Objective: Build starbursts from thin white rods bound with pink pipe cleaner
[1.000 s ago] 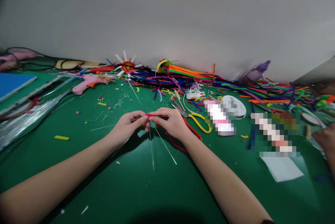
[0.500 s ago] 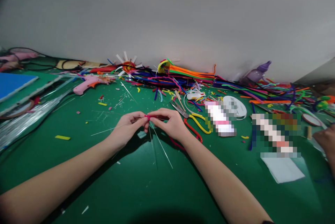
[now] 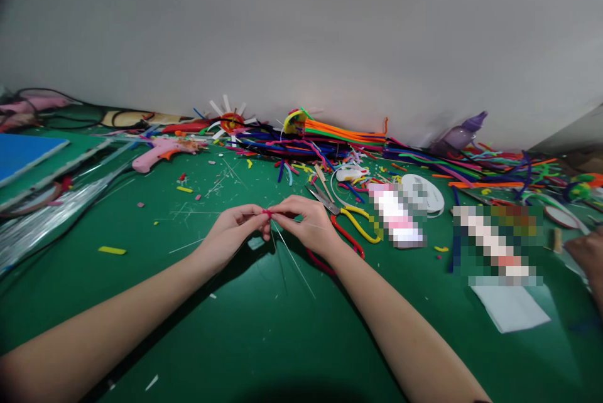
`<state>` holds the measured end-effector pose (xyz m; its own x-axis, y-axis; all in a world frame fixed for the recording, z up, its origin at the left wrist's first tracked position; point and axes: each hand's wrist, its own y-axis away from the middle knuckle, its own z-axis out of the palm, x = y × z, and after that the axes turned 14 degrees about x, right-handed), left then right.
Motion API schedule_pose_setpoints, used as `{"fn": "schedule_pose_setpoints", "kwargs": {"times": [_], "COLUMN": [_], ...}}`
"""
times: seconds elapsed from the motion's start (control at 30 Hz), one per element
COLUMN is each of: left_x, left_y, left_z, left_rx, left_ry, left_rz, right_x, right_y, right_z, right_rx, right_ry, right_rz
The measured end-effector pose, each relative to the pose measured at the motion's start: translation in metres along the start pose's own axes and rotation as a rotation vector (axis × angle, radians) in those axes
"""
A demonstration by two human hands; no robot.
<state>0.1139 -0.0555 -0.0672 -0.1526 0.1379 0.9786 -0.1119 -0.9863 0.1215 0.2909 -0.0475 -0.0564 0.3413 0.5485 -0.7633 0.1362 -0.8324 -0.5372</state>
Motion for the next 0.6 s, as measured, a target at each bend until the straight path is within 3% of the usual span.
{"fn": "schedule_pose_setpoints", "kwargs": {"times": [0.4,0.6], "left_x": [0.0014,0.0026], "left_y": [0.0010,0.0018], "left_z": [0.0006,0.0010], "left_rx": [0.001,0.005], "left_ry": [-0.018,-0.014], "left_rz": [0.025,0.005], "right_x": [-0.0059,-0.0066], "right_y": [-0.0002,-0.0023], "right_z": [0.0019,-0.0005], "right_rx": [0.006,-0.057], "right_ry": [-0.017,-0.064], "right_rz": [0.054,0.174]}}
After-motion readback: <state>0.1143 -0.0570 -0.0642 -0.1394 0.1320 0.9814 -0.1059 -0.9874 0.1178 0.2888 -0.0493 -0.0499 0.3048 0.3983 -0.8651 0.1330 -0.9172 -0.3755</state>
